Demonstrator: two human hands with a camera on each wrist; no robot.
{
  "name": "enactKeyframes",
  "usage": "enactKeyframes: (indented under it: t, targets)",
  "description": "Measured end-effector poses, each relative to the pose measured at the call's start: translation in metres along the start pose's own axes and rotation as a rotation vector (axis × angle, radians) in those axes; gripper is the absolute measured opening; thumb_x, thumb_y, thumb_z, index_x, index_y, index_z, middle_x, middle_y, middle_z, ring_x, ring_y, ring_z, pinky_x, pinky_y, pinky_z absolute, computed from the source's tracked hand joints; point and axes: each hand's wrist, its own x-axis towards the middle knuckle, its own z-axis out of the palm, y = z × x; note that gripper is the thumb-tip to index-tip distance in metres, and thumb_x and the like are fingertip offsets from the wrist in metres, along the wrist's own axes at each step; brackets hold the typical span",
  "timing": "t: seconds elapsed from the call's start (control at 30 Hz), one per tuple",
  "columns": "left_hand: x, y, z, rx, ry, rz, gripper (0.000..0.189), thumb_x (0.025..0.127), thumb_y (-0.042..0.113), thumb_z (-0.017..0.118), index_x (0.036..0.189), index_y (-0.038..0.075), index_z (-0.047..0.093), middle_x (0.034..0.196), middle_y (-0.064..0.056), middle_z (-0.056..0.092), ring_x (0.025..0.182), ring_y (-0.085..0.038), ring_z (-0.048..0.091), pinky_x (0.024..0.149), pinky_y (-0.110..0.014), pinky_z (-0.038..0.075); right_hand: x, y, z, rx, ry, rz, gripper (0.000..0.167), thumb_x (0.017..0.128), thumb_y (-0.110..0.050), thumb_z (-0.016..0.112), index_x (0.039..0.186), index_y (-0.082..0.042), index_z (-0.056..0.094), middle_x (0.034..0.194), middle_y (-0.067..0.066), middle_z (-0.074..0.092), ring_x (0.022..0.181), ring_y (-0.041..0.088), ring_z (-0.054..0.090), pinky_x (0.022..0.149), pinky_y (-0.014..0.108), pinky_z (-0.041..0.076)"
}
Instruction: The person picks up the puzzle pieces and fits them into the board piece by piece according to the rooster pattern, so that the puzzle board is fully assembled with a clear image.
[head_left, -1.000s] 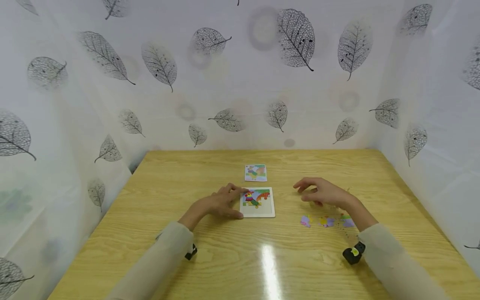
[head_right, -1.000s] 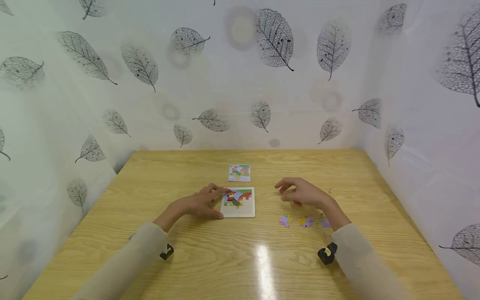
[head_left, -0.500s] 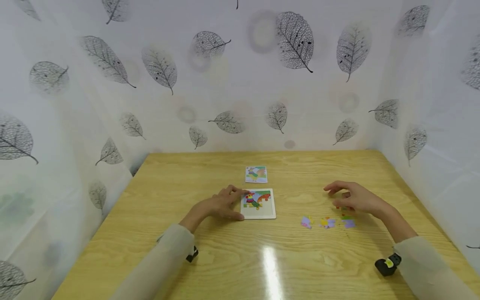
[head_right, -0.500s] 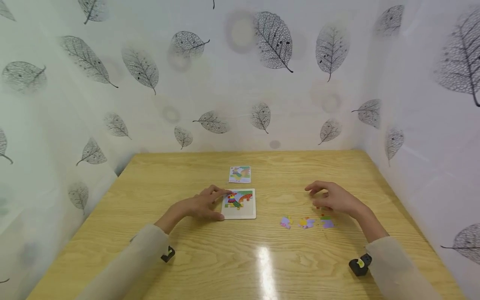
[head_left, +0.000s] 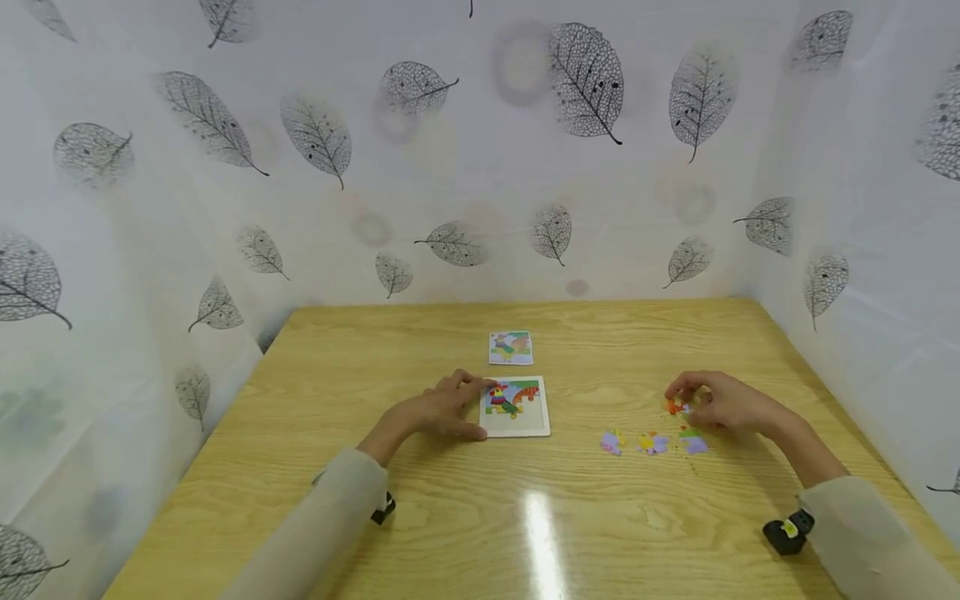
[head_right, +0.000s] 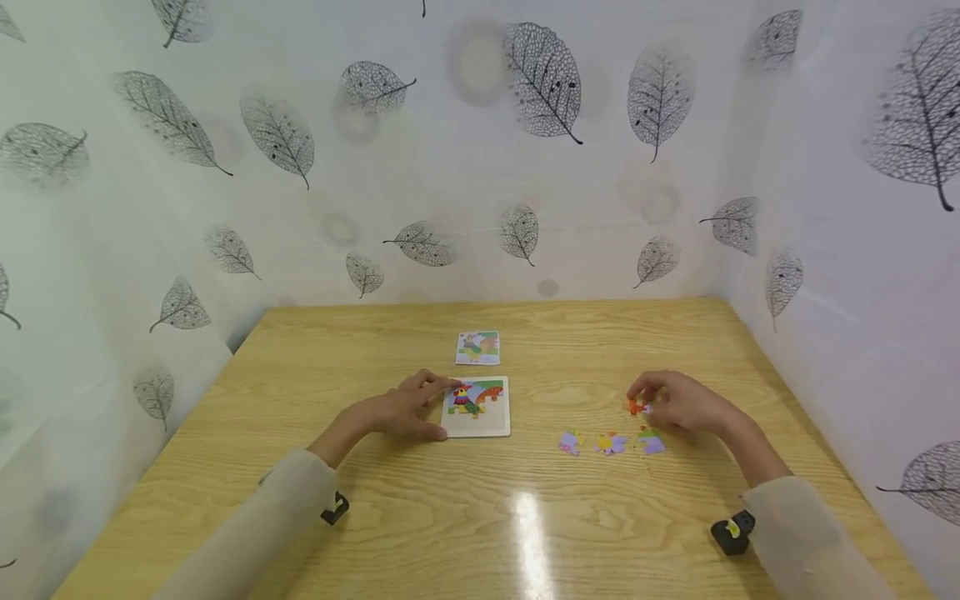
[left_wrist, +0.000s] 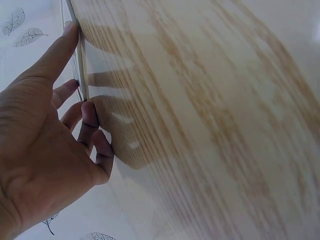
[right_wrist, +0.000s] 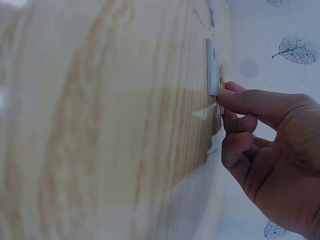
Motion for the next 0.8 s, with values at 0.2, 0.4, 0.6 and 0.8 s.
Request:
enactKeyframes:
  t: [0.2, 0.4, 0.6, 0.8]
  targets:
    - [-0.001, 0.002, -0.002, -0.011, 0.001, 0.004, 0.086, 0.092, 0.043, 0.079, 0.163, 0.025, 0.034, 0.153, -0.009, 0.036, 0.137, -0.031, 0.036, 0.114, -0.060, 0.031, 0.003, 0.003, 0.000, -0.056, 0.007, 0.023, 0.035, 0.085, 0.002, 0.076, 0.119, -0.004, 0.068, 0.110, 0.009, 0.063, 0.098, 0.020, 0.053, 0.075, 0.027, 0.049]
    - [-0.001, 0.003, -0.003, -0.013, -0.004, 0.009, 0.086, 0.092, 0.042, 0.079, 0.163, 0.024, 0.034, 0.151, -0.009, 0.036, 0.135, -0.031, 0.036, 0.113, -0.060, 0.032, 0.002, 0.002, 0.002, -0.047, 0.009, 0.030, 0.033, 0.086, 0.002, 0.075, 0.117, -0.004, 0.068, 0.107, 0.009, 0.062, 0.093, 0.018, 0.052, 0.069, 0.027, 0.047]
    - [-0.001, 0.002, -0.004, -0.006, -0.003, 0.007, 0.084, 0.092, 0.046, 0.079, 0.162, 0.030, 0.034, 0.153, -0.007, 0.035, 0.139, -0.030, 0.035, 0.116, -0.062, 0.029, 0.006, -0.002, 0.004, -0.066, 0.020, 0.045, 0.033, 0.085, 0.002, 0.074, 0.116, -0.006, 0.068, 0.108, 0.009, 0.064, 0.090, 0.019, 0.056, 0.067, 0.028, 0.048]
    - [-0.002, 0.002, -0.003, -0.006, -0.004, 0.000, 0.085, 0.092, 0.046, 0.078, 0.162, 0.030, 0.034, 0.154, -0.007, 0.034, 0.140, -0.031, 0.034, 0.117, -0.063, 0.028, 0.016, -0.012, 0.008, -0.015, 0.004, 0.064, 0.033, 0.087, 0.006, 0.067, 0.119, -0.004, 0.066, 0.109, 0.014, 0.062, 0.062, 0.011, 0.048, 0.055, 0.028, 0.043]
